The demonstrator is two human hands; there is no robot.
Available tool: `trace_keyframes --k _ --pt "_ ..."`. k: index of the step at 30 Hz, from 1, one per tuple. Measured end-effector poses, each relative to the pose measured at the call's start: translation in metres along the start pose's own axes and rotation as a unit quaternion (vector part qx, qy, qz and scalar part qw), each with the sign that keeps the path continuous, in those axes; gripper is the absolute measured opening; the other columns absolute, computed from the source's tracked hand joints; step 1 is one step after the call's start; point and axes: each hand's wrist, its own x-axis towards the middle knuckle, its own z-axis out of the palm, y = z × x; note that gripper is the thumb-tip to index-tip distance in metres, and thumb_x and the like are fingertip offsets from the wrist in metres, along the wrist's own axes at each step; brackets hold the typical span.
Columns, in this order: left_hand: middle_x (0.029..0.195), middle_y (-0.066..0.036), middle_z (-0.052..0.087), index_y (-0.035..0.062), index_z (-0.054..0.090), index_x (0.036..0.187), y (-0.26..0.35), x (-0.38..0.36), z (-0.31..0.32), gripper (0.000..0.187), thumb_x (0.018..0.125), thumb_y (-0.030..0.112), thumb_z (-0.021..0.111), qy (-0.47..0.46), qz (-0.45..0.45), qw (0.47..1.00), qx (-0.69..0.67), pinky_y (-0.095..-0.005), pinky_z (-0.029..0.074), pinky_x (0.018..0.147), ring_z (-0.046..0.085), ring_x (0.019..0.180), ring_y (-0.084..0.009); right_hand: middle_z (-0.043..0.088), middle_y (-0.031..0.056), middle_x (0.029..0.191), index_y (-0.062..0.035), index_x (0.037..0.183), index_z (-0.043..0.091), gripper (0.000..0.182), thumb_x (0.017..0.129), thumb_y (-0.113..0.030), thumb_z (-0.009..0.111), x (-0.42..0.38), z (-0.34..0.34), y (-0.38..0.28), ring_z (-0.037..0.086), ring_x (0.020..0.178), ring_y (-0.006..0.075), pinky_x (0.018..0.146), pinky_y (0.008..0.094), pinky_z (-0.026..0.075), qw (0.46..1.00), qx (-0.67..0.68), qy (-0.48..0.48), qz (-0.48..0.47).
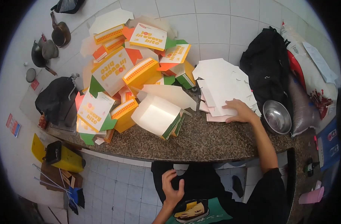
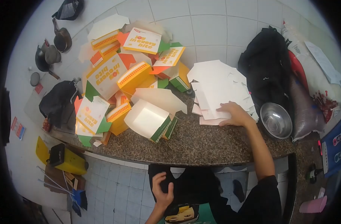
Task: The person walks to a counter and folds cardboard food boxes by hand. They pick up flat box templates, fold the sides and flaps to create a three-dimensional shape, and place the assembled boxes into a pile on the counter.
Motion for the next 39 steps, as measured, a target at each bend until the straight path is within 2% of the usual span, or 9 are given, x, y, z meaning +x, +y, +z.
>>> trace_keyframes --k 4,19,21,23,25,29,33,36,39 --pt "0.106 -0.016 0.068 -0.0014 0.064 0.100 -0.007 -0.039 -0.016 0.016 0.087 0.005 0.071 -0.051 -0.151 0.987 -0.004 -0.0378 0.053 0.082 0.065 0.099 -0.0314 0.057 0.0183 0.144 -0.0156 0.124 0.071 0.058 0.075 -0.043 0.084 0.008 -0.016 -0.001 0.052 0.128 0.0378 0.111 0.0462 0.040 0.999 0.004 -0.038 -0.018" --pt "0.097 -0.017 0.069 -0.0019 0.067 0.098 -0.003 -0.054 -0.029 0.011 0.092 0.006 0.068 -0.202 -0.136 0.970 0.001 -0.0395 0.053 0.078 0.066 0.090 -0.0345 0.067 0.0203 0.075 -0.0017 0.093 0.068 0.025 0.093 -0.026 0.062 0.034 0.012 0.007 0.068 0.071 0.0371 0.065 0.0434 0.050 0.980 0.119 0.145 0.070" --pt "0.097 -0.017 0.069 -0.0019 0.067 0.099 -0.005 -0.056 -0.031 0.011 0.092 0.007 0.068 -0.212 -0.136 0.968 0.004 -0.0400 0.053 0.079 0.066 0.090 -0.0348 0.068 0.0218 0.078 -0.0012 0.100 0.064 0.027 0.099 -0.028 0.060 0.045 0.006 0.000 0.070 0.074 0.0366 0.065 0.0446 0.049 0.848 0.078 0.500 0.158" --pt "0.098 -0.017 0.069 -0.0019 0.068 0.099 -0.004 -0.059 -0.030 0.012 0.092 0.008 0.068 -0.220 -0.143 0.965 0.005 -0.0405 0.053 0.079 0.066 0.091 -0.0351 0.068 0.0173 0.084 0.0008 0.108 0.060 0.017 0.098 -0.013 0.060 0.046 -0.022 -0.019 0.065 0.071 0.0262 0.073 0.0385 0.051 0.734 0.091 0.648 0.181" --pt "0.098 -0.017 0.069 -0.0018 0.068 0.100 0.001 -0.054 -0.035 0.014 0.091 0.009 0.070 -0.207 -0.128 0.970 0.012 -0.0408 0.053 0.080 0.067 0.091 -0.0354 0.072 0.0205 0.093 -0.0003 0.107 0.062 0.021 0.102 -0.020 0.058 0.034 -0.051 -0.041 0.073 0.085 0.0332 0.073 0.0410 0.053 0.677 0.030 0.729 0.095" --pt "0.097 -0.017 0.070 -0.0011 0.068 0.101 0.034 -0.030 -0.047 0.017 0.088 0.009 0.074 -0.180 -0.117 0.976 0.013 -0.0402 0.053 0.081 0.068 0.092 -0.0339 0.071 0.0084 0.092 0.0015 0.105 0.063 0.013 0.101 -0.009 0.058 -0.048 -0.095 -0.139 0.068 0.085 0.0150 0.078 0.0296 0.053 0.777 0.085 0.622 0.053" --pt "0.112 -0.016 0.068 0.0039 0.067 0.109 0.087 0.013 -0.062 0.033 0.082 0.014 0.082 -0.124 -0.017 0.991 -0.042 -0.0443 0.051 0.088 0.064 0.105 -0.0363 0.062 0.0093 0.069 -0.0014 0.082 0.062 0.005 0.086 0.000 0.059 -0.168 -0.086 -0.217 0.060 0.059 0.0227 0.058 0.0313 0.043 0.904 -0.038 0.423 -0.044" --pt "0.120 -0.018 0.065 0.0073 0.063 0.117 0.122 0.039 -0.068 0.053 0.074 0.025 0.089 -0.093 0.106 0.990 -0.002 -0.0490 0.045 0.098 0.059 0.114 -0.0410 0.060 0.0059 0.065 -0.0085 0.068 0.057 0.010 0.063 0.000 0.058 -0.210 -0.063 -0.256 0.059 0.056 0.0239 0.051 0.0352 0.044 0.942 0.180 0.233 -0.160" --pt "0.118 -0.012 0.067 0.0063 0.065 0.115 0.118 0.045 -0.078 0.038 0.085 0.025 0.081 -0.385 0.135 0.913 -0.006 -0.0435 0.043 0.102 0.061 0.117 -0.0276 0.059 0.0074 0.065 -0.0063 0.067 0.056 0.011 0.056 -0.003 0.057 -0.222 -0.002 -0.258 0.057 0.055 0.0246 0.052 0.0357 0.043 0.886 0.362 0.150 -0.249"
